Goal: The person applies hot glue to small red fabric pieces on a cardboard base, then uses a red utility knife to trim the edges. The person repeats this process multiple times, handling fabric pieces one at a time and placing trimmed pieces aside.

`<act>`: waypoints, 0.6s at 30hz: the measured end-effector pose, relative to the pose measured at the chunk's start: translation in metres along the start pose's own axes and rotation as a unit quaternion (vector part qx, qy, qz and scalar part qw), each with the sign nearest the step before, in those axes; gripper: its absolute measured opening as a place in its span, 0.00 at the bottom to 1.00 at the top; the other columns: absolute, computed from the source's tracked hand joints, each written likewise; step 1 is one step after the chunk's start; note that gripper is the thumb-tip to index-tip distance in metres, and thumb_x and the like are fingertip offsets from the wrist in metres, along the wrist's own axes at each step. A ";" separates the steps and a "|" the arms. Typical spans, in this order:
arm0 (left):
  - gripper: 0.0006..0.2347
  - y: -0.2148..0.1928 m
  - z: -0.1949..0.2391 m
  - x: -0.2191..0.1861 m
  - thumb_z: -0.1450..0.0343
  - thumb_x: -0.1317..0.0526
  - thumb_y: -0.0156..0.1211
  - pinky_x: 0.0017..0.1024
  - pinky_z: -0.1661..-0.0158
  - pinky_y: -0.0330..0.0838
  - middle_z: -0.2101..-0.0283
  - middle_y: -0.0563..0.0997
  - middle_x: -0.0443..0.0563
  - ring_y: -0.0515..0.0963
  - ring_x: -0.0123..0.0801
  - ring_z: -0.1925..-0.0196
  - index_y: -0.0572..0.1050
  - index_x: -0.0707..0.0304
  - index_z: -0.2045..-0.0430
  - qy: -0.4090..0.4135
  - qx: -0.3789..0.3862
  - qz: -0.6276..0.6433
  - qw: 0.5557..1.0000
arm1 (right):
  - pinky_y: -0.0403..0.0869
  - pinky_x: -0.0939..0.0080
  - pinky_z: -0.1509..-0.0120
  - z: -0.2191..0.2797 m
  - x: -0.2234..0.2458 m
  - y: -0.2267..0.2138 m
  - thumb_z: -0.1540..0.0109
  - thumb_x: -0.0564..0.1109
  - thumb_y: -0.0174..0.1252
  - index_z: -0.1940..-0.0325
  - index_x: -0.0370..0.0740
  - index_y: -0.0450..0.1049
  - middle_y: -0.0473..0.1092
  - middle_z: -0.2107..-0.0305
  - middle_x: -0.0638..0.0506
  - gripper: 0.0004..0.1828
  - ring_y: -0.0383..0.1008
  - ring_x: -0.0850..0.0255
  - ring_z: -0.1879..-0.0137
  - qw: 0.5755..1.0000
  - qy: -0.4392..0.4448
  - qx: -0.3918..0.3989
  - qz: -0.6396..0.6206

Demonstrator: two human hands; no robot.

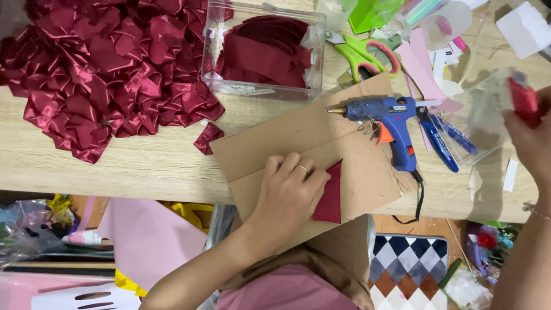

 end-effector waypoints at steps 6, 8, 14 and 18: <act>0.10 0.000 -0.003 -0.002 0.29 0.69 0.64 0.34 0.63 0.57 0.72 0.70 0.45 0.67 0.37 0.66 0.73 0.55 0.80 0.001 0.002 -0.041 0.999 | 0.67 0.62 0.41 0.069 -0.148 0.021 0.23 0.42 0.55 0.31 0.26 0.69 0.71 0.50 0.35 0.19 0.72 0.49 0.54 0.971 0.060 0.084 -0.214; 0.10 -0.002 -0.004 -0.003 0.29 0.69 0.62 0.34 0.64 0.56 0.73 0.69 0.45 0.66 0.37 0.67 0.71 0.55 0.80 0.001 0.005 -0.038 0.999 | 0.70 0.66 0.34 0.055 0.008 0.001 0.25 0.47 0.53 0.33 0.38 0.66 0.67 0.47 0.46 0.18 0.69 0.58 0.43 0.946 0.052 0.040 -0.316; 0.09 -0.007 -0.005 -0.004 0.30 0.73 0.58 0.34 0.63 0.58 0.70 0.72 0.47 0.68 0.38 0.65 0.72 0.57 0.79 0.001 0.019 -0.053 0.998 | 0.78 0.63 0.44 0.076 0.251 -0.006 0.32 0.41 0.56 0.50 0.47 0.74 0.68 0.66 0.56 0.08 0.70 0.65 0.59 0.712 0.003 0.029 -0.701; 0.09 -0.004 -0.004 -0.003 0.31 0.75 0.56 0.35 0.65 0.57 0.73 0.70 0.47 0.66 0.38 0.68 0.73 0.58 0.79 -0.005 -0.005 -0.052 0.999 | 0.61 0.50 0.36 0.086 0.279 0.026 0.43 0.47 0.59 0.38 0.36 0.69 0.63 0.60 0.45 0.30 0.62 0.54 0.54 0.568 0.094 0.057 -0.816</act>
Point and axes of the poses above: each hand's wrist, its own z-axis away from the middle knuckle, its own y-axis out of the palm, x = y × z, the point moved 10 cm from there along -z, towards the middle knuckle
